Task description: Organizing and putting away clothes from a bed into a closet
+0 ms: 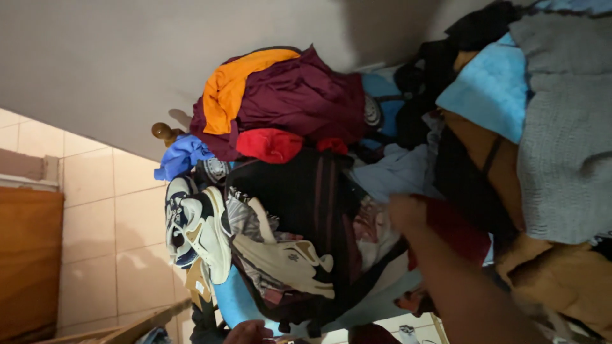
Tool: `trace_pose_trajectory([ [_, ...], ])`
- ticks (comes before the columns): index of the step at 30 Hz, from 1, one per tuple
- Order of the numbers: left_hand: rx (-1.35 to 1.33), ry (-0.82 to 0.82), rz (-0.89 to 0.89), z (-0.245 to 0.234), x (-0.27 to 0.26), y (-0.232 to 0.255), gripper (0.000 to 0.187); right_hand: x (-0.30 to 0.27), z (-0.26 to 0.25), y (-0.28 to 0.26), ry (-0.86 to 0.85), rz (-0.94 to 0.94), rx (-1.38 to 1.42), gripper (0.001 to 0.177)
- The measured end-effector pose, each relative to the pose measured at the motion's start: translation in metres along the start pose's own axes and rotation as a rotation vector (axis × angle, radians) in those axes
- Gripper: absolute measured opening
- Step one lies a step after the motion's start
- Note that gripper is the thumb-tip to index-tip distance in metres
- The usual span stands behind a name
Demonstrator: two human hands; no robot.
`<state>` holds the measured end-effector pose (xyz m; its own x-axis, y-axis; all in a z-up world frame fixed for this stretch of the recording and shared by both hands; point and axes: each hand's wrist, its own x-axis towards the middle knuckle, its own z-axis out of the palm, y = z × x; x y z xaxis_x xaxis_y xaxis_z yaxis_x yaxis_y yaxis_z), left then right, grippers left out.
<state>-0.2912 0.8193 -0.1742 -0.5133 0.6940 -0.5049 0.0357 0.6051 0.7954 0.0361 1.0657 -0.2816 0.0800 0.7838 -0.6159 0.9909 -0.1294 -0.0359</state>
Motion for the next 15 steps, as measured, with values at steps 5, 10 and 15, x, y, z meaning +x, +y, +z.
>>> trace_pose_trajectory([
  [5,-0.323,-0.055,-0.47,0.025,-0.001,0.035,0.029,0.006,-0.033,0.03,-0.007,0.007,0.424,0.023],
  [10,-0.285,-0.123,-0.356,0.043,-0.027,0.093,0.021,-0.078,-0.139,0.033,0.055,-0.152,0.852,0.023],
  [15,0.11,-0.331,-0.254,0.049,-0.031,0.148,0.018,-0.183,-0.175,0.057,0.095,-0.299,0.997,0.018],
])
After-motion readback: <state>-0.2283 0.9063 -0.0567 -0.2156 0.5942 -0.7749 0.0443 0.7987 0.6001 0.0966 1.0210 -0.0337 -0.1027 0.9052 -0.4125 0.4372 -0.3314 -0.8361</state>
